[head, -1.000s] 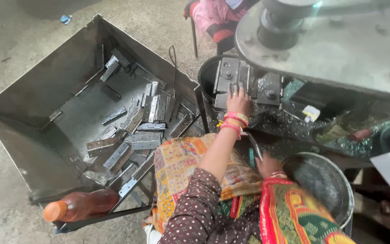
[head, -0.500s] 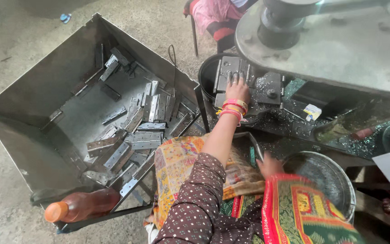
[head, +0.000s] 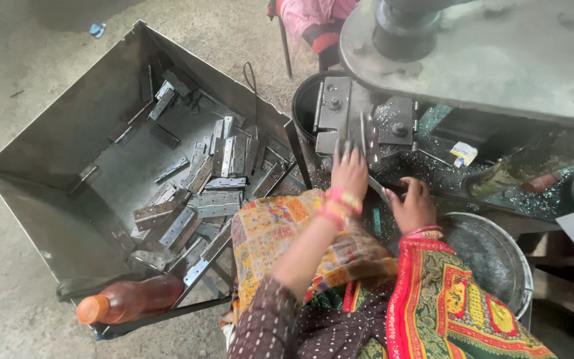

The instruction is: The person picks up metal plates from a bin using tongs, places each plate into a machine, and then operates a lever to drill holes in the plates before returning them to a separate container.

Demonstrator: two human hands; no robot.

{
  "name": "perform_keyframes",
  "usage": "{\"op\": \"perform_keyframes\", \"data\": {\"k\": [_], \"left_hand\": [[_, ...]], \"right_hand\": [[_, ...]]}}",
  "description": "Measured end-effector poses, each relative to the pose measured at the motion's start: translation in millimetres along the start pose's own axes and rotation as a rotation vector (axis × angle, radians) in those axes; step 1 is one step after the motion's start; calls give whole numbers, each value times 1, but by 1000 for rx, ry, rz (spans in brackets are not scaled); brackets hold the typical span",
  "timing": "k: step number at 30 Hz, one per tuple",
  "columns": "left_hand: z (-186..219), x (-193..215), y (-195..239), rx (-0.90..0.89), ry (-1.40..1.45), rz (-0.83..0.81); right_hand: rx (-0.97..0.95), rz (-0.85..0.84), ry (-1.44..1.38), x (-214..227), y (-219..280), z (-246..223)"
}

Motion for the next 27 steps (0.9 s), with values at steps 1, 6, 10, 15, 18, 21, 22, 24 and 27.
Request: {"op": "perform_keyframes", "data": {"k": [1,6,10,15,18,21,22,24,27], "left_hand": [[1,4,15,35,45,118],[-22,8,37,-52,264,449],[-29,34,31,-117,379,504],[-52,74,18,205,716,431],[-46,74,0,207,357,481],[-27,40,-27,205,163,460],[-26,25,-28,184,183,453],[-28,3,-33,142,219,446],[-52,-10,-30,205,341,179]], "right_hand": [[15,15,-14,1,1,-2],[70,95,-60,1,6,-1],[130,195,-17,3,7,2],[76,111,-32,-5,2,9],[38,81,-41,-5,1,7],[7,40,-21,-1,1,4],[1,26,-7,1,1,4],[-32,-2,-38,2,4,3],[-86,-58,-8,1,-2,2]]}}
Point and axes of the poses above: each hand's wrist, its own y-axis away from the middle knuckle, its own x-axis out of the back of the hand, z = x × y, the point moved 2 cm from there along -y, towards the middle knuckle, and after that the axes turned 1 degree about -x, right-handed, at the moved point
